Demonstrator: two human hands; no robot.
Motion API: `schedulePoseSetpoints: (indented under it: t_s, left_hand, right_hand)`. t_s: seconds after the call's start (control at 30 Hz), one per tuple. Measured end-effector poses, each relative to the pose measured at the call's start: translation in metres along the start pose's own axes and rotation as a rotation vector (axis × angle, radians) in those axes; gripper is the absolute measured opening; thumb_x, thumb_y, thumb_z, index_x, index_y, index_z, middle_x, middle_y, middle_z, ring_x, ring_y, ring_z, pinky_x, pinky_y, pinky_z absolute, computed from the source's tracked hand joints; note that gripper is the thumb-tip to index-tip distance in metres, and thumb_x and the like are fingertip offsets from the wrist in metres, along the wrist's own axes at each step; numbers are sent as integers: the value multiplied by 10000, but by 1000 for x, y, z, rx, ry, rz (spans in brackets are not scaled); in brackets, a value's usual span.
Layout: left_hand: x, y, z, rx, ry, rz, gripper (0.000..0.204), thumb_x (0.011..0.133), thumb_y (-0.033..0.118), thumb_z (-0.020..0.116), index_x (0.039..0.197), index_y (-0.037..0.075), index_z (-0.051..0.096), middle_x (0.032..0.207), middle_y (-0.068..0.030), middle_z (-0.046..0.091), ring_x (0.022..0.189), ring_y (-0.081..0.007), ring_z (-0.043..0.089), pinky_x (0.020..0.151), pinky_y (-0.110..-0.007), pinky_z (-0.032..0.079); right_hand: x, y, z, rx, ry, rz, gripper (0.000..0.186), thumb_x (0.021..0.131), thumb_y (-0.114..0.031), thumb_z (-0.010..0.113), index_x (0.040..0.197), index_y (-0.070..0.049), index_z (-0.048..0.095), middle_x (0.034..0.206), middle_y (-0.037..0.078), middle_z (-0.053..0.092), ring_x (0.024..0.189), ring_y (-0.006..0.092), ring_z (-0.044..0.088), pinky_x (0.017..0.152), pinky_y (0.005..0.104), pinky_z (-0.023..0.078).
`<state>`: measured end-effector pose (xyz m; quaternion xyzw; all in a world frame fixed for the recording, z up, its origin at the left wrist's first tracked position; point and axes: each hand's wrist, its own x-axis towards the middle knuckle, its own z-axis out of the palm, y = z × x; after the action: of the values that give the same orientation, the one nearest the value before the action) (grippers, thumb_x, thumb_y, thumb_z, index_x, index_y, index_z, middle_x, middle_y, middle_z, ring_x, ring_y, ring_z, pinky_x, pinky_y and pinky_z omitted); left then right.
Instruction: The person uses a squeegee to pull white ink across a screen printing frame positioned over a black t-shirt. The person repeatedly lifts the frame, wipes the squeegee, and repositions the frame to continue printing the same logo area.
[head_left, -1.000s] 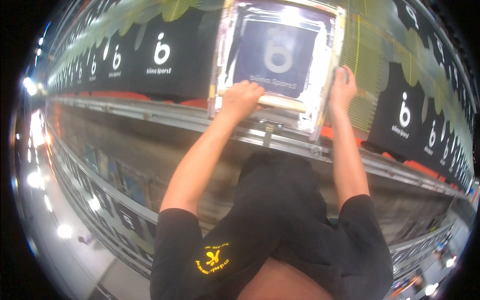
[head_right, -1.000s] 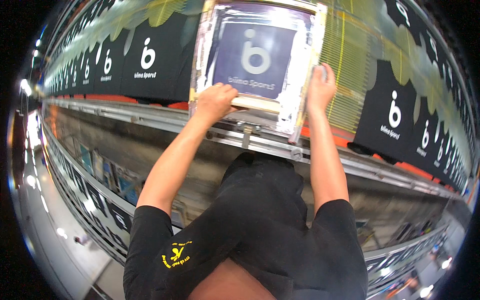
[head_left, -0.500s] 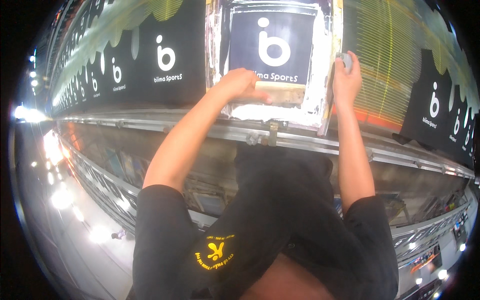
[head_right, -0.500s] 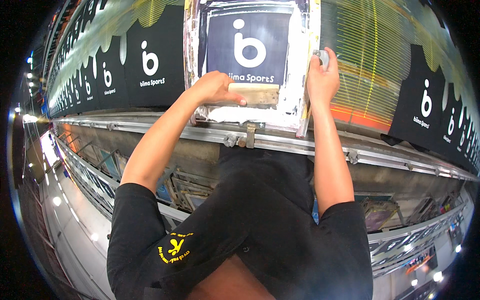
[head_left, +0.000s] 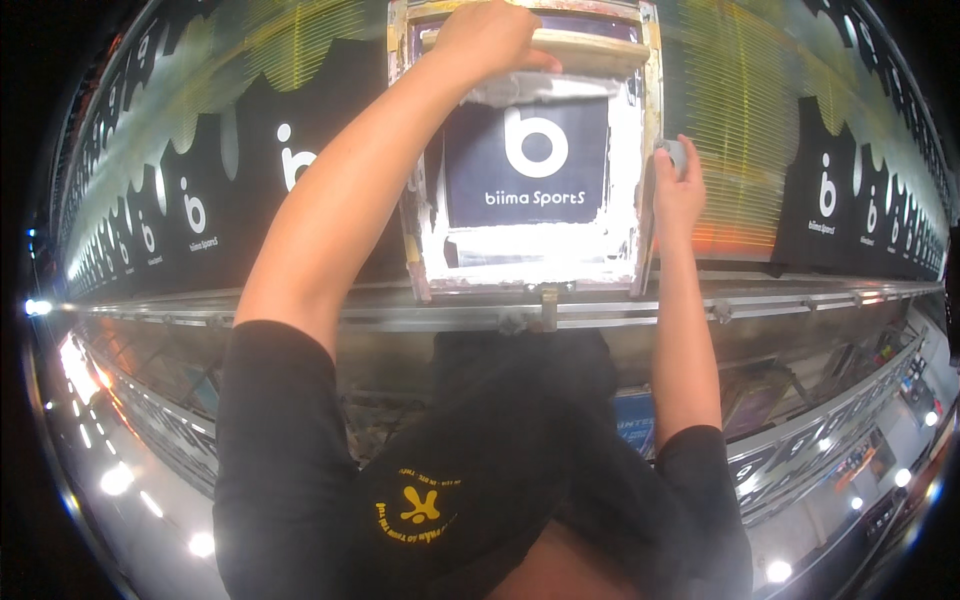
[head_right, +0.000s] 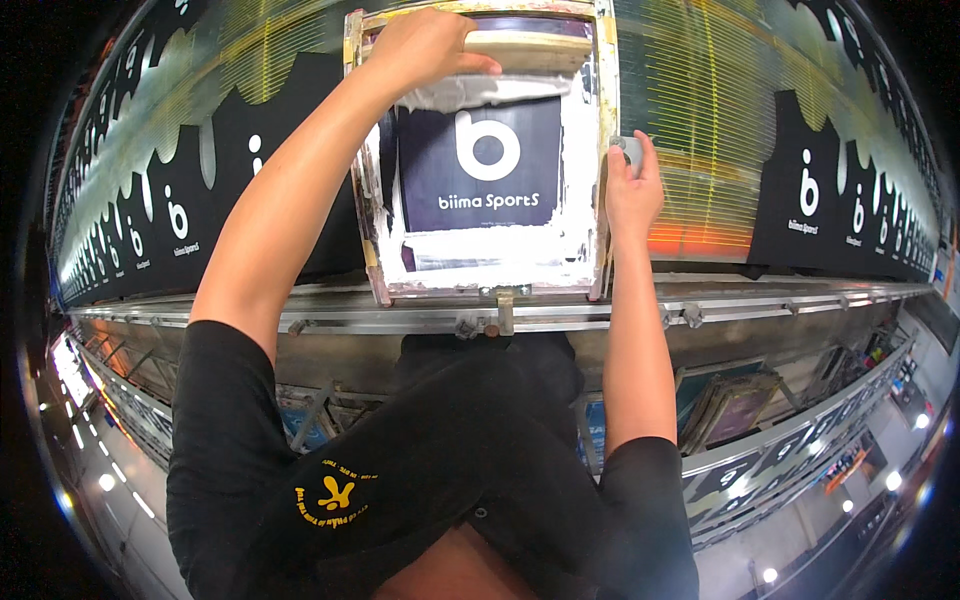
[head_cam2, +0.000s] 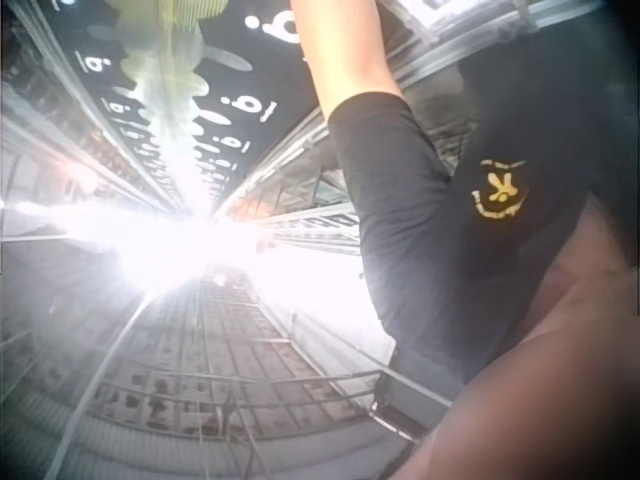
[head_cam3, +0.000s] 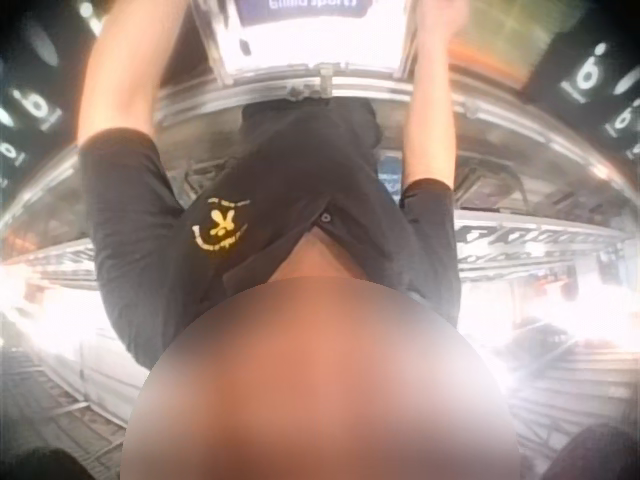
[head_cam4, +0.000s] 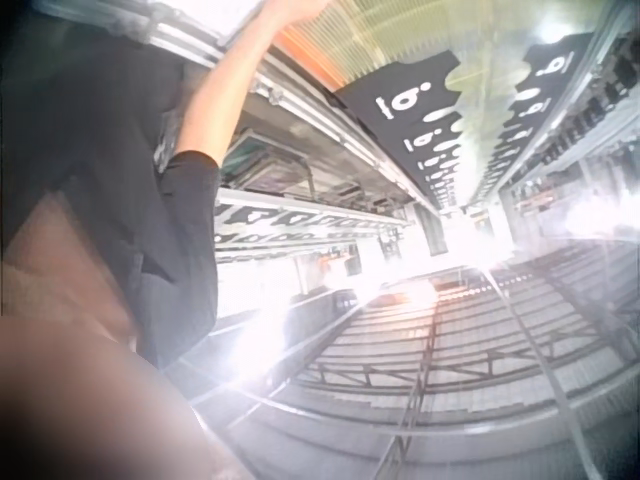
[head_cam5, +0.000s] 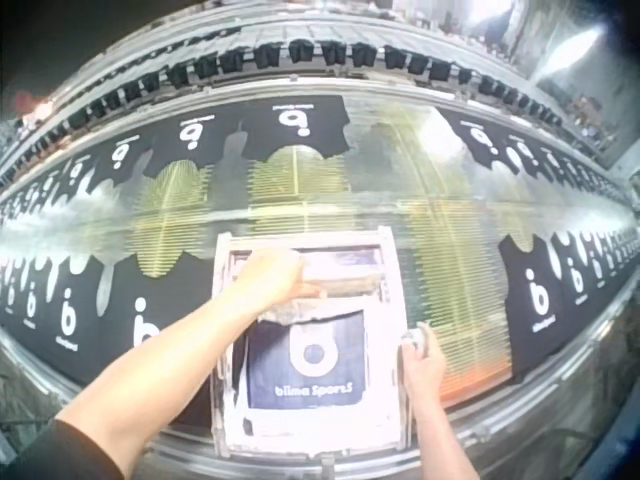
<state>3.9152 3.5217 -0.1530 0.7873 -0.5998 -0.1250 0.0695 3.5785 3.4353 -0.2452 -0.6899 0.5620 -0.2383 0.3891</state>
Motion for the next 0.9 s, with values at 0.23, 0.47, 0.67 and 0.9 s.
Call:
schedulePoseSetpoints:
  t_s: [0.23,0.47,0.67,0.9]
  left_hand:
    - [-28,11,40,-11,93,-51,393,846,509,804,938,129,779,906,-113,759,900,-358,731,774,-517,568]
    - [-161,83,93,-49,253,18,384,671,197,906,1013,134,743,918,-51,726,858,-310,687,726,-465,553]
    - [-278,154,129,-26,217,-4,604,657,134,885,1232,118,701,1252,-59,724,1058,-278,677,849,-421,523]
    - [-289,119,104,-77,146,51,565,757,46,787,1311,83,685,1297,-96,729,1211,-301,674,997,-457,545]
  right_hand:
    - [1,8,-1,-26,8,-30,526,947,-398,776,1415,-186,666,997,47,727,809,135,654,804,308,536]
    - [-1,2,-5,-97,-44,-45,557,931,-427,738,1435,-210,641,1117,122,769,913,235,742,872,382,562]
    - [22,19,0,-75,-102,-136,596,920,-434,720,1434,-150,626,1136,153,773,1048,328,734,939,434,547]
    - [21,17,9,-157,-126,-164,546,934,-371,701,1439,-192,596,1018,138,763,977,332,738,889,457,551]
